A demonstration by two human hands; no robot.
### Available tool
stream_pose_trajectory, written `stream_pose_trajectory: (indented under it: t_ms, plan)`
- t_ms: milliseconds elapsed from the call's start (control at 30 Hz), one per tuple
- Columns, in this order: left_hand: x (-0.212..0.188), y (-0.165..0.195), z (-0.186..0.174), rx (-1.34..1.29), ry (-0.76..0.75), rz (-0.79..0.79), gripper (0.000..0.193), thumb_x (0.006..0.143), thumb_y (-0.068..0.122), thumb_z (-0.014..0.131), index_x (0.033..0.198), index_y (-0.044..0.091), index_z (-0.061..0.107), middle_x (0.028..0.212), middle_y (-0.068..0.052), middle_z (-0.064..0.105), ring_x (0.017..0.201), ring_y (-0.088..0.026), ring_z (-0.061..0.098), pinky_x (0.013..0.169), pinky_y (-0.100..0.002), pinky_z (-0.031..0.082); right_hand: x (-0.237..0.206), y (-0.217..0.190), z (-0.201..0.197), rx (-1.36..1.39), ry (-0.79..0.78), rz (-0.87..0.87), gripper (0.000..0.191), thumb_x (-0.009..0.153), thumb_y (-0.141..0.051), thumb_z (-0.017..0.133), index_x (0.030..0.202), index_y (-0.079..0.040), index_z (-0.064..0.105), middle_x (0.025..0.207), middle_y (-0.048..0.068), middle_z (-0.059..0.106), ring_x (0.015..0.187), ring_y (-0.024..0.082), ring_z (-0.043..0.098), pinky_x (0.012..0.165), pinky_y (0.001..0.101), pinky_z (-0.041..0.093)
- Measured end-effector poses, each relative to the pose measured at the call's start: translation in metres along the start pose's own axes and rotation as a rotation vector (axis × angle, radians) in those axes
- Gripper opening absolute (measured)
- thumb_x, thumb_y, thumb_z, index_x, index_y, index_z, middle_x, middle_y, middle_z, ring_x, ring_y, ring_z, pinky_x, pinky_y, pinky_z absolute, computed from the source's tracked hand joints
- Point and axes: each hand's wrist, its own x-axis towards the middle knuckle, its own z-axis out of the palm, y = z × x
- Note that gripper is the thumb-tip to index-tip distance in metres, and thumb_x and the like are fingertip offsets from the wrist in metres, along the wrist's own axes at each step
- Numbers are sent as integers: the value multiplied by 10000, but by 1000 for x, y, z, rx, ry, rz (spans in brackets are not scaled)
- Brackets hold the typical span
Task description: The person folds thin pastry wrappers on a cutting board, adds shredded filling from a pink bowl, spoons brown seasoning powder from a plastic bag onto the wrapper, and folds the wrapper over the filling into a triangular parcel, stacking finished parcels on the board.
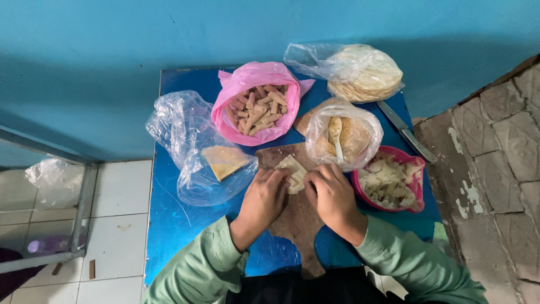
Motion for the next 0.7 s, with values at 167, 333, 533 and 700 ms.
stream_pose_trajectory:
  t_ms: [167,333,533,700]
  plan:
    - [-1,0,-1,25,-23,-37,256,879,57,681,1132,55,640,943,-150,658,909,-387,596,809,-463,495,0,-3,2,3,52,-26,127,844,-82,724,954,-79,662,941,96,657,912,338,607,796,422,503]
    - [0,0,0,42,1,-11,254,869,69,691,1118,56,642,982,-150,640,956,-382,585,829,-456,501,-1,-3,7,192,80,36,220,876,-71,721,1077,-51,634,980,121,712,902,372,652,757,441,527]
    - [0,0,-1,90,-4,25,247,865,59,687,1108,53,639,997,-145,613,948,-378,572,816,-455,496,-5,3,12,308,47,1,337,894,38,584,1226,-24,580,1084,160,716,1006,385,685,828,442,550]
    - [-1,-3,0,173,-37,62,170,844,52,695,1010,63,659,970,-125,620,923,-351,588,793,-440,503,-6,4,15,311,31,9,347,901,38,594,1241,-32,588,1070,156,710,996,366,696,821,432,557]
